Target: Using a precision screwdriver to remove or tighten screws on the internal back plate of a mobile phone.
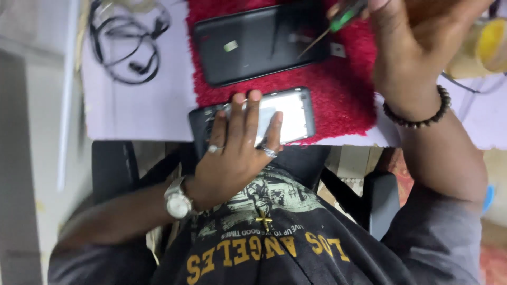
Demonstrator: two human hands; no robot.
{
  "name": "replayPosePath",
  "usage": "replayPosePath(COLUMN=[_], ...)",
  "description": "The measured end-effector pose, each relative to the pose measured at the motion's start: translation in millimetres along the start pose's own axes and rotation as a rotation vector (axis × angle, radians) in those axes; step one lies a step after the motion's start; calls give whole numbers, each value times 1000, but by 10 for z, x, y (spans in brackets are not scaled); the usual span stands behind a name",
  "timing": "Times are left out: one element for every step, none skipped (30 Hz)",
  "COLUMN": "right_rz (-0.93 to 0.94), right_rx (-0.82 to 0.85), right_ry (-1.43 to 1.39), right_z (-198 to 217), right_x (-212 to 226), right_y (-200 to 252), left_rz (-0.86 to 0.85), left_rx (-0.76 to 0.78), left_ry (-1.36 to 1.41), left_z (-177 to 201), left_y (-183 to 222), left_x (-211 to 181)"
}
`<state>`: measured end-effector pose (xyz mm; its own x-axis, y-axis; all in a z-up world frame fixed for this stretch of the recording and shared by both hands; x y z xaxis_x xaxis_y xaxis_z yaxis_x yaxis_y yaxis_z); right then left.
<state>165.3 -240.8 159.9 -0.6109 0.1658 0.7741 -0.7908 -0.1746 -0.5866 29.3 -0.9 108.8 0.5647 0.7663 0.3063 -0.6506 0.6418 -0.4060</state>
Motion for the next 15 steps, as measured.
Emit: replayPosePath(right_rz=[-55,-55,-43,-30,-31,-14,2,0,-37,-75,-80,-86,-87,-87,-89], right_rx=[-3,-32,-7,18,18,69,118,116,93,70,74,81,91,96,104], right_ry=[-14,15,-23,-60,-63,-137,-211,-212,-262,-312,-319,-313,-307,-313,-299], right_z=[42,92,79,48,24,-38,-90,-38,23,78,78,70,63,50,37], right_x=[101,150,170,188,165,154,147,76,-18,-112,-126,-138,-155,-167,-177], right_y=[62,105,113,123,118,116,120,185,247,311,326,340,336,332,337], left_rz=[19,-11,5,23,22,25,26,24,23,22,26,14,3,8,1], left_rx=[27,5,-17,-39,-36,-45,-54,-52,-48,-44,-36,-29,-25,-20,-27], left_ry=[36,50,5,-39,-39,-42,-44,-43,-46,-48,-48,-51,-58,-62,-57], left_z=[-16,-5,19,39,43,51,59,53,47,39,46,55,58,64,78], left_y=[-13,-47,-58,-56,-65,-68,-77,-70,-64,-54,-56,-55,-63,-74,-83], left_x=[11,9,24,47,45,47,44,39,32,28,35,36,47,59,63])
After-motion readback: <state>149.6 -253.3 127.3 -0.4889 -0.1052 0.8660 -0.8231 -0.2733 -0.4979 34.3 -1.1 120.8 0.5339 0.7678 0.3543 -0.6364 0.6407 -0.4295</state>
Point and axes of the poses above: each hand's wrist, its own y-axis away from the middle knuckle, its own z-axis out of the back of the hand, x = y × z, the point moved 6 cm from there along -y, towards the middle knuckle, and after that the axes turned 1 degree about -y, right-handed, at the moved point
